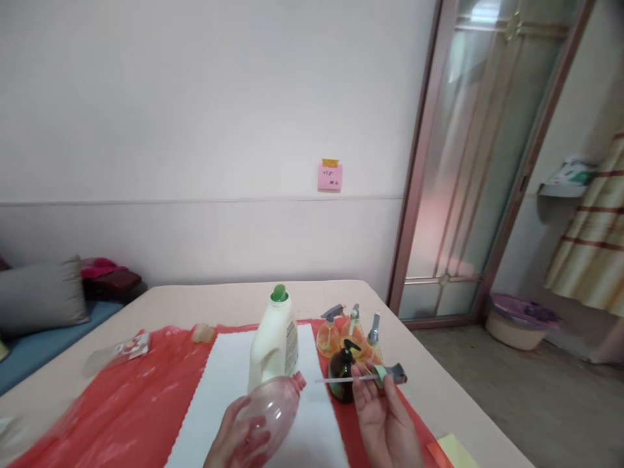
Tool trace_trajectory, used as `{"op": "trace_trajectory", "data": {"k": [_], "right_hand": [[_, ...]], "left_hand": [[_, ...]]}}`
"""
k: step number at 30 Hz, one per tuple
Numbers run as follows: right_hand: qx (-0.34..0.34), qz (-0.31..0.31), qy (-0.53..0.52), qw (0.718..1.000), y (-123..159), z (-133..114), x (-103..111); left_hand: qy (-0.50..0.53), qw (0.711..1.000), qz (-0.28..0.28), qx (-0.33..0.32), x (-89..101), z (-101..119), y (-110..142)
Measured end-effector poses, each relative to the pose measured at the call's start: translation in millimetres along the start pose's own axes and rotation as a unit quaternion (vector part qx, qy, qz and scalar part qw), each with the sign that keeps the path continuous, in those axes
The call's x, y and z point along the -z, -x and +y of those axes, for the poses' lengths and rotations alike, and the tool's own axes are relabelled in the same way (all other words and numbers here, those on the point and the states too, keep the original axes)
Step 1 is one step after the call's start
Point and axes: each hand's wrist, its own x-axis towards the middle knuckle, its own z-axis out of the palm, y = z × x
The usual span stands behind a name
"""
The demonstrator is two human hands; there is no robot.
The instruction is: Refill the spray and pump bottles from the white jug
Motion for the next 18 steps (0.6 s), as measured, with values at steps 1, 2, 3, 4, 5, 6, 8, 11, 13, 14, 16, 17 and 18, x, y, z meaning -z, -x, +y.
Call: {"op": "trace_trajectory", "data": {"k": [1,2,3,4,5,6,8,11,13,14,16,17,18], "right_hand": [[-0.008,0.002,-0.008,1.000,0.4,-1.0,0.1],[-0.013,0.003,-0.013,1.000,0.9,-1.8,0.2],[-0.016,0.004,-0.015,1.000,1.5,-2.4,0.4],[-0.018,0.005,-0.013,1.000,2.1,-2.6,0.7],[-0.019,0.007,-0.009,1.000,2.7,-2.2,0.9],[-0.018,0.009,-0.003,1.000,3.3,-1.2,1.2],[-0.022,0.014,0.015,1.000,4.3,3.3,2.2],[-0.035,0.001,0.063,0.997,6.2,16.2,4.8],[-0.039,-0.031,0.114,0.992,8.4,27.2,6.9],[-0.042,-0.051,0.142,0.988,9.9,32.7,7.6],[-0.058,-0.086,0.185,0.977,13.5,42.5,8.1],[-0.067,-0.097,0.196,0.973,15.3,46.3,7.7],[-0.074,-0.104,0.201,0.971,17.0,49.4,7.0]], "left_hand": [[-0.005,1.000,-0.011,-0.001,-1.0,0.0,-0.8],[-0.008,1.000,-0.013,-0.004,-2.2,-0.4,-2.0],[-0.011,1.000,-0.009,-0.006,-3.6,-1.2,-3.3],[-0.014,1.000,-0.004,-0.006,-5.0,-2.5,-4.6],[-0.019,1.000,-0.001,-0.005,-6.3,-4.1,-5.9],[-0.025,1.000,0.000,-0.001,-7.6,-6.0,-7.0],[-0.040,0.999,0.001,0.008,-10.1,-9.9,-9.0],[-0.057,0.998,-0.002,0.023,-13.6,-16.3,-11.9],[-0.061,0.998,-0.007,0.028,-15.7,-20.6,-13.4],[-0.063,0.998,-0.008,0.031,-16.6,-22.5,-13.8],[-0.065,0.997,-0.011,0.036,-18.3,-24.8,-13.2],[-0.066,0.997,-0.012,0.038,-18.9,-25.2,-12.2],[-0.068,0.997,-0.014,0.037,-19.5,-24.9,-10.7]]}}
